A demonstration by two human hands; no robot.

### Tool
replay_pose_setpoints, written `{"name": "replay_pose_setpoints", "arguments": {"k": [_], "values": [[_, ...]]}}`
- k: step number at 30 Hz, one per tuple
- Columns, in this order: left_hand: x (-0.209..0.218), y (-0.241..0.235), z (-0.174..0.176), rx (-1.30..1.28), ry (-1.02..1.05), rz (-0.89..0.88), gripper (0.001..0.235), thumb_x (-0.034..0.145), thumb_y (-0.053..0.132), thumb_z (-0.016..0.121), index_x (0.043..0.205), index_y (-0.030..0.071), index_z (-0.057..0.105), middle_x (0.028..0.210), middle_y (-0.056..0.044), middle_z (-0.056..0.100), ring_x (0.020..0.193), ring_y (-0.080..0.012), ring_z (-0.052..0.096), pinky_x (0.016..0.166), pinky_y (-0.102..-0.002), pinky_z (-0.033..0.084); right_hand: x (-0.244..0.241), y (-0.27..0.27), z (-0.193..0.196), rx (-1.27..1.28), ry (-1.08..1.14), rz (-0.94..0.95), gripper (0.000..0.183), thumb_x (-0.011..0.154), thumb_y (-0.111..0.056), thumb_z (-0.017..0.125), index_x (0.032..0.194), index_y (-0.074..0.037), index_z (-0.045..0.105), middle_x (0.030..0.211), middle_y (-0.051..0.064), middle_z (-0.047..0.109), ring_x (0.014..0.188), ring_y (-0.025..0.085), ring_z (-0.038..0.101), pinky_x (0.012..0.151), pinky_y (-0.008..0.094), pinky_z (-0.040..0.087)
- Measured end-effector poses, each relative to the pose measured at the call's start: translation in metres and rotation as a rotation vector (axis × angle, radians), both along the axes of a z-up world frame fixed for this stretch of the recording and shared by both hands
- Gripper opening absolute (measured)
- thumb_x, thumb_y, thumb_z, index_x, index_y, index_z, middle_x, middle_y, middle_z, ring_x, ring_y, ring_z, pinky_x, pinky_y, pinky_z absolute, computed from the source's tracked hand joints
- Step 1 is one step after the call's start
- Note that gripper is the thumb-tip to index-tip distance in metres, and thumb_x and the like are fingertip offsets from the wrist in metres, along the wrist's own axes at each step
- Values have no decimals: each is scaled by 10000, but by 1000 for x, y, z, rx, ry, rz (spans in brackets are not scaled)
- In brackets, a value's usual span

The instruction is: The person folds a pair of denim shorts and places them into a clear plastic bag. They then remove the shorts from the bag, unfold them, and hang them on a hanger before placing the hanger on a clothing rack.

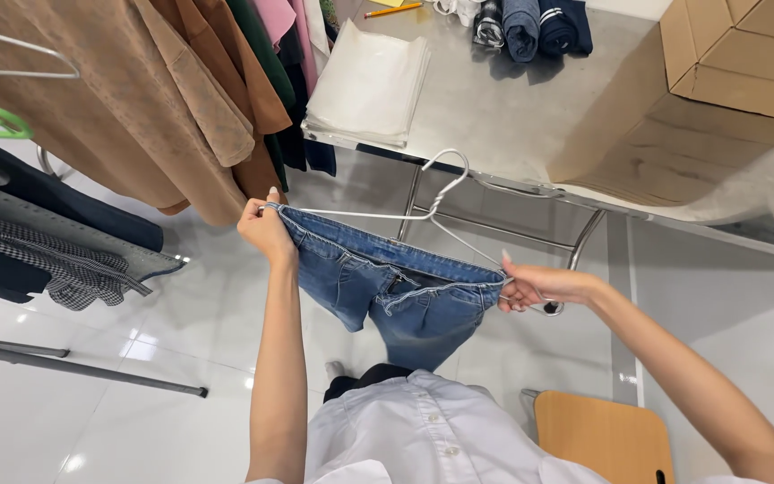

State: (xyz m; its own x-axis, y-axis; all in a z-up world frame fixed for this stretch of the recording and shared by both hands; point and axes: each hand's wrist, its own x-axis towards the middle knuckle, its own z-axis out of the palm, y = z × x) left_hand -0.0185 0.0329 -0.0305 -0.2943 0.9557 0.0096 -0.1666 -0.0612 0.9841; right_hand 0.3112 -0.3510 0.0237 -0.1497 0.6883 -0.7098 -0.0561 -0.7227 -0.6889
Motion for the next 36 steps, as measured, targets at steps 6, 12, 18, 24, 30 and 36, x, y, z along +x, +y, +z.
{"name": "replay_pose_setpoints", "arguments": {"k": [6,12,18,24,30,36], "values": [[-12,6,7,23,-76,-12,298,790,131,813,598,89,590,451,-6,444,408,-65,442,431,-172,322,-12,0,19,50,81,-102,632,1003,-627,392,1181,-58,603,878,133,619,663,154,536,510,236,388],[-16,19,-10,7,9,111,270,761,123,794,575,114,598,433,-5,452,408,-60,426,433,-201,303,-23,4,7,95,12,-161,616,1014,-571,443,1139,-3,645,873,169,647,645,189,553,476,257,383],[-21,15,-6,-3,2,165,208,710,62,701,548,105,578,418,-8,422,399,-69,414,442,-199,319,-43,14,30,39,-34,-182,655,993,-664,428,1051,-47,641,843,160,658,643,196,563,515,278,411],[-14,6,-6,2,33,135,190,705,73,690,555,115,582,414,0,423,409,-60,405,443,-203,306,-29,8,2,-40,23,-188,619,980,-702,424,1077,-111,584,852,94,632,667,163,552,574,272,419],[13,-24,11,71,196,110,216,752,123,765,586,115,627,454,-34,471,522,-122,415,536,-280,328,-47,37,33,285,-594,-16,426,980,-471,610,1097,-78,724,975,108,714,921,183,613,797,359,552],[32,-78,42,146,300,-112,289,842,225,776,645,71,631,506,-102,575,554,-217,498,609,-342,423,-102,75,57,429,-368,-444,363,1076,-417,512,962,-104,658,553,-31,361,470,54,279,397,157,239]]}}
